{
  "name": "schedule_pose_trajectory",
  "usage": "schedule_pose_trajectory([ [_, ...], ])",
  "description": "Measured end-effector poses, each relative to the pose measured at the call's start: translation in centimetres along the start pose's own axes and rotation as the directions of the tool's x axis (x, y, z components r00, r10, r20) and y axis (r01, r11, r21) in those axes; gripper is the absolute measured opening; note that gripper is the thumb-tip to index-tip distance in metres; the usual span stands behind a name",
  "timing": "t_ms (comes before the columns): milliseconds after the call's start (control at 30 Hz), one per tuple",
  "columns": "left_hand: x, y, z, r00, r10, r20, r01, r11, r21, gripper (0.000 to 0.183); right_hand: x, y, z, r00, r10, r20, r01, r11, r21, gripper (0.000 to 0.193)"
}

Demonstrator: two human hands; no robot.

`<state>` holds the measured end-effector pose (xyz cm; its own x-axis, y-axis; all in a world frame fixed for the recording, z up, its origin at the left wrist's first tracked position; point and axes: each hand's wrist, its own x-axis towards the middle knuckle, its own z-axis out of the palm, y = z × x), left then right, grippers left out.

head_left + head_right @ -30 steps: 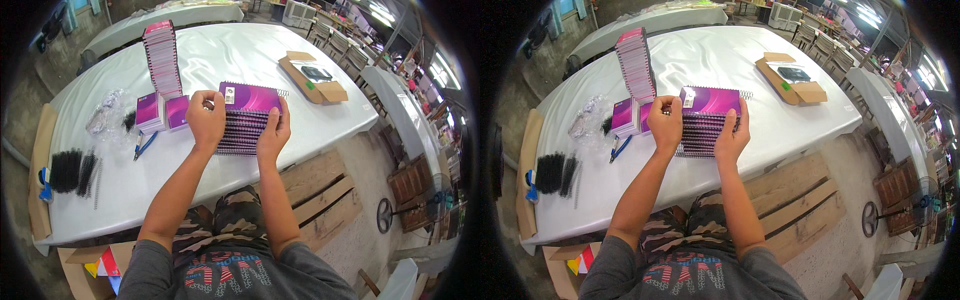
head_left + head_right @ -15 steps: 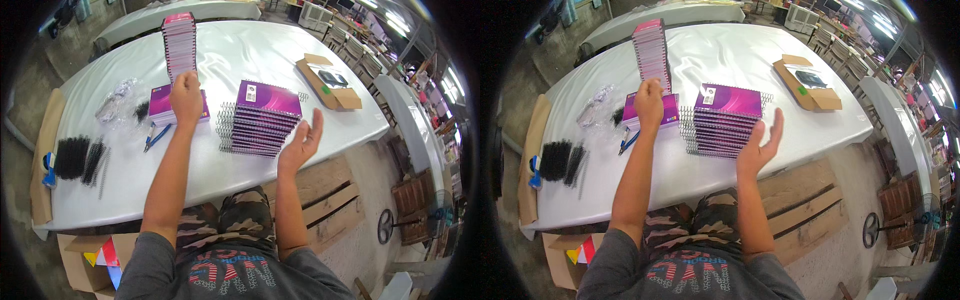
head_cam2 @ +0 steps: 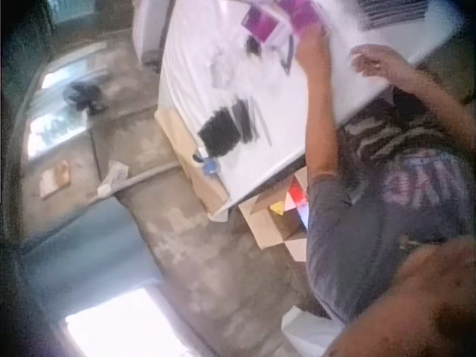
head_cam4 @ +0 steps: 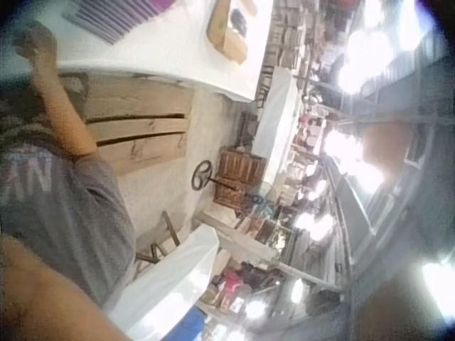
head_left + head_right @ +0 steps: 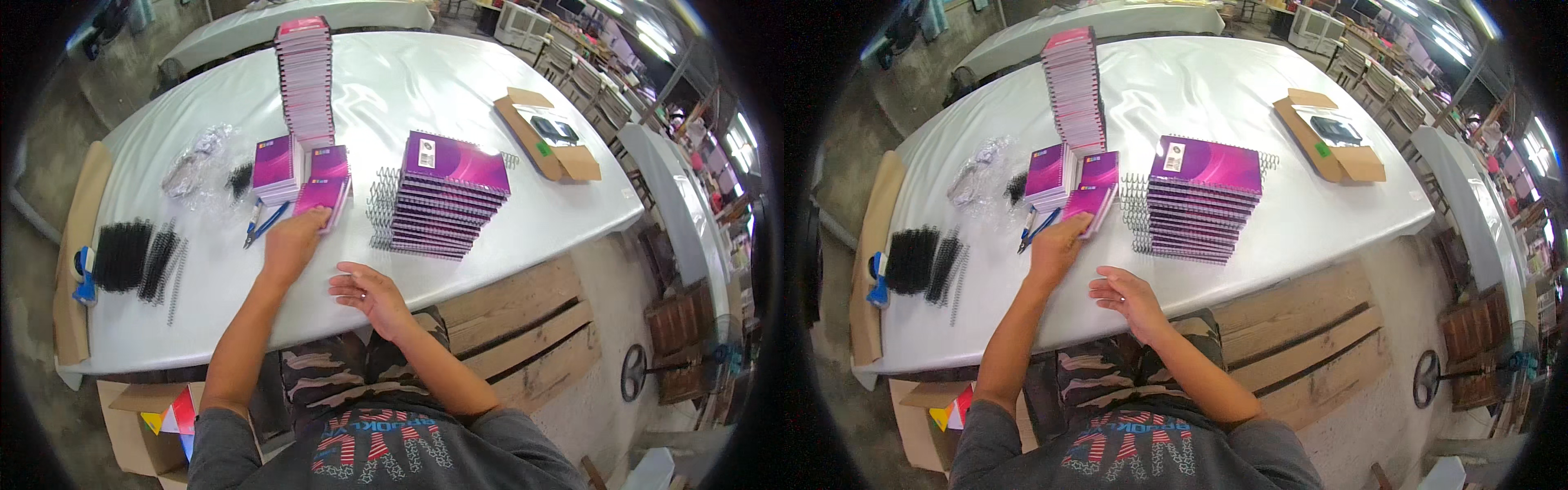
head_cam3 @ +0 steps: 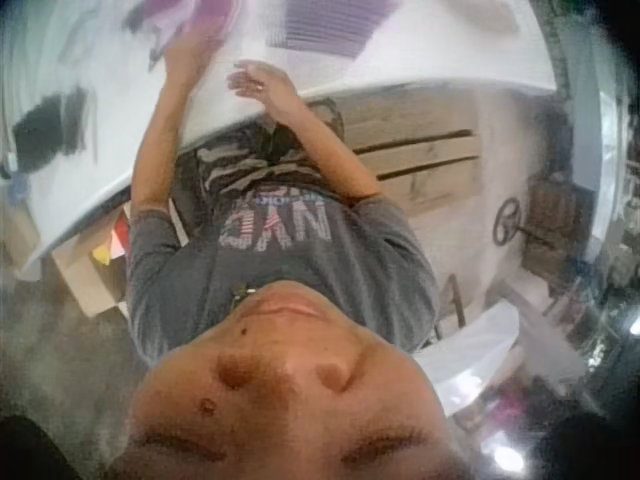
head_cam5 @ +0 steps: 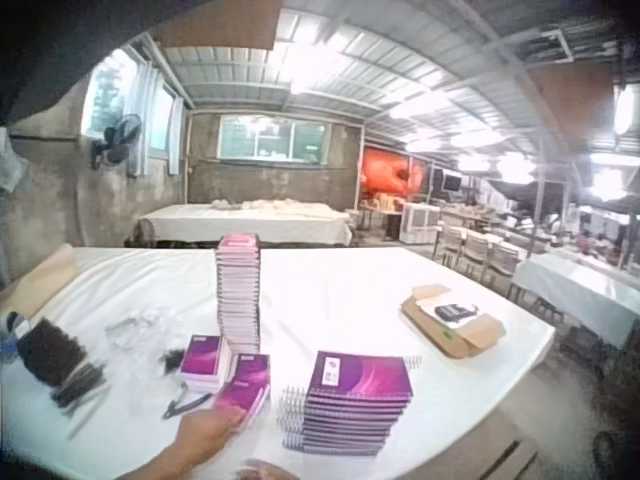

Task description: The person inserts spiral coils into the pre-punched holes of notebook covers and paper stacks by hand, then uses pliers to crimp the ends of the wire.

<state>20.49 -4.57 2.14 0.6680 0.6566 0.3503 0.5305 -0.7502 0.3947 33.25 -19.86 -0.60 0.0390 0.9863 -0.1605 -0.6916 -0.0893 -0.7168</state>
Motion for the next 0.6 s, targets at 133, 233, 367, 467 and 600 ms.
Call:
schedule_pose_trajectory([
  [133,-0.3,-0.1,-0.6,0.997,0.071,-0.012,-0.071,0.997,-0.014,0.033,2.1,0.8,0.5,0.986,0.118,0.118,-0.127,0.990,0.069,0.051],
  [233,-2.4,1.7,-3.7,0.999,0.036,0.030,-0.033,0.995,-0.099,0.027,2.3,-0.6,-1.3,0.964,0.193,0.182,-0.242,0.920,0.307,0.071],
  [367,-8.5,4.0,-9.6,0.928,0.227,0.295,-0.133,0.943,-0.306,0.032,2.3,-1.4,-1.0,0.855,0.346,0.386,-0.487,0.791,0.370,0.063],
  [467,-10.8,3.7,-9.3,0.994,0.100,-0.043,-0.108,0.929,-0.354,0.049,2.8,-0.8,0.3,0.949,0.141,0.282,-0.149,0.989,0.004,0.031],
  [600,-10.5,3.0,-5.0,0.882,-0.471,-0.026,0.177,0.381,-0.908,0.072,3.9,-0.8,0.7,0.923,-0.035,0.383,0.197,0.898,-0.394,0.025],
])
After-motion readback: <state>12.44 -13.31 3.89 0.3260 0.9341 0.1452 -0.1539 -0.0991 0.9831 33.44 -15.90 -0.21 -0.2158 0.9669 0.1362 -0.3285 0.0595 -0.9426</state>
